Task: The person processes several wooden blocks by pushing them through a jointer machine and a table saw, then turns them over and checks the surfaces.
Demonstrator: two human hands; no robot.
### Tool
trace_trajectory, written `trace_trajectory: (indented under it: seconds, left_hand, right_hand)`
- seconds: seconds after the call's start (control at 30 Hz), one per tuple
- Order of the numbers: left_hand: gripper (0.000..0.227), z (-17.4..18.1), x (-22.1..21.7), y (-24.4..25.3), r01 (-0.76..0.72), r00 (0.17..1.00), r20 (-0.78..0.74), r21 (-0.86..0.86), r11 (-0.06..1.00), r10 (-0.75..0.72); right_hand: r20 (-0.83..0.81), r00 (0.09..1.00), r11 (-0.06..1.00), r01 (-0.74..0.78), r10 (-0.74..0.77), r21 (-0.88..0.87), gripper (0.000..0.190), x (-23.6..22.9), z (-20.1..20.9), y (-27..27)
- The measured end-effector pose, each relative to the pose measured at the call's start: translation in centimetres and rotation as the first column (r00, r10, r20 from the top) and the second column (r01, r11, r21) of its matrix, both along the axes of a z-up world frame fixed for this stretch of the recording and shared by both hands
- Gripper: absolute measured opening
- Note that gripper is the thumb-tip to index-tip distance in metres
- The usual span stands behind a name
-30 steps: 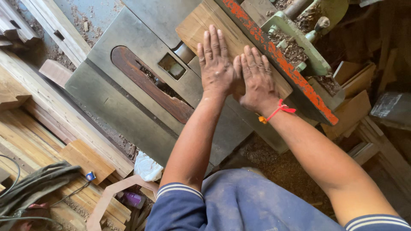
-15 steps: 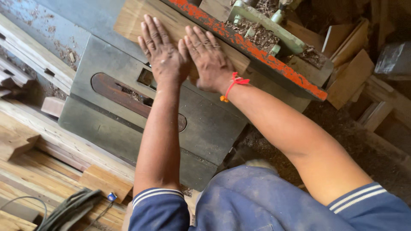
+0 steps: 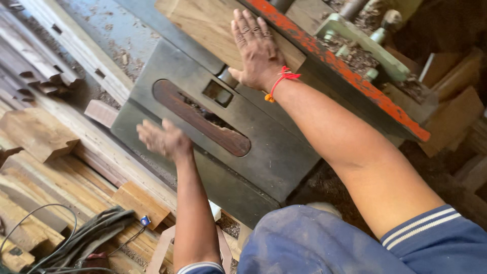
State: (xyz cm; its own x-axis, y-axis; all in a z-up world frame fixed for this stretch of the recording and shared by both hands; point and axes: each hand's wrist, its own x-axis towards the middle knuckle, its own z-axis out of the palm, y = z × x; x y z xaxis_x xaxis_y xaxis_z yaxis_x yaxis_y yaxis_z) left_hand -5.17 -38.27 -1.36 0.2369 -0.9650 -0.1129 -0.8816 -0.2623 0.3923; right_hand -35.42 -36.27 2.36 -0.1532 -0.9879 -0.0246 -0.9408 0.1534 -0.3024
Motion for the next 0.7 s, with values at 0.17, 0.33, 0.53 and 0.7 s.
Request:
trace_trajectory:
  seconds: [0.17,0.33,0.53,0.7]
  left_hand:
    - [0.077,-4.6,9.5,2.8,-0.311,0.948,-0.039,0.094,0.946,0.315]
    - [0.071,-10.1,11.3,4.9,-0.348,0.916,-0.174,0.100,0.932,0.361]
    - [0.067,-10.8,10.6,5.1,-0.395,0.908,-0.114,0.093,0.914,0.403]
    - [0.065,-9.8,9.8,5.3,-0.409,0.893,-0.162,0.099,0.907,0.420]
  right_hand:
    - [-0.025,1.000,0.999,-0.001,0.000,-0.052,0.109,0.8,-0.5,-3.6]
    - [-0.023,1.000,0.996,-0.023,0.021,-0.081,0.107,1.2,-0.8,-7.2]
    - [-0.028,0.999,0.993,-0.034,0.031,-0.115,0.104,1.7,-1.5,-10.5]
    - [-0.078,0.995,0.982,-0.071,0.058,-0.176,0.102,1.7,-2.1,-13.5]
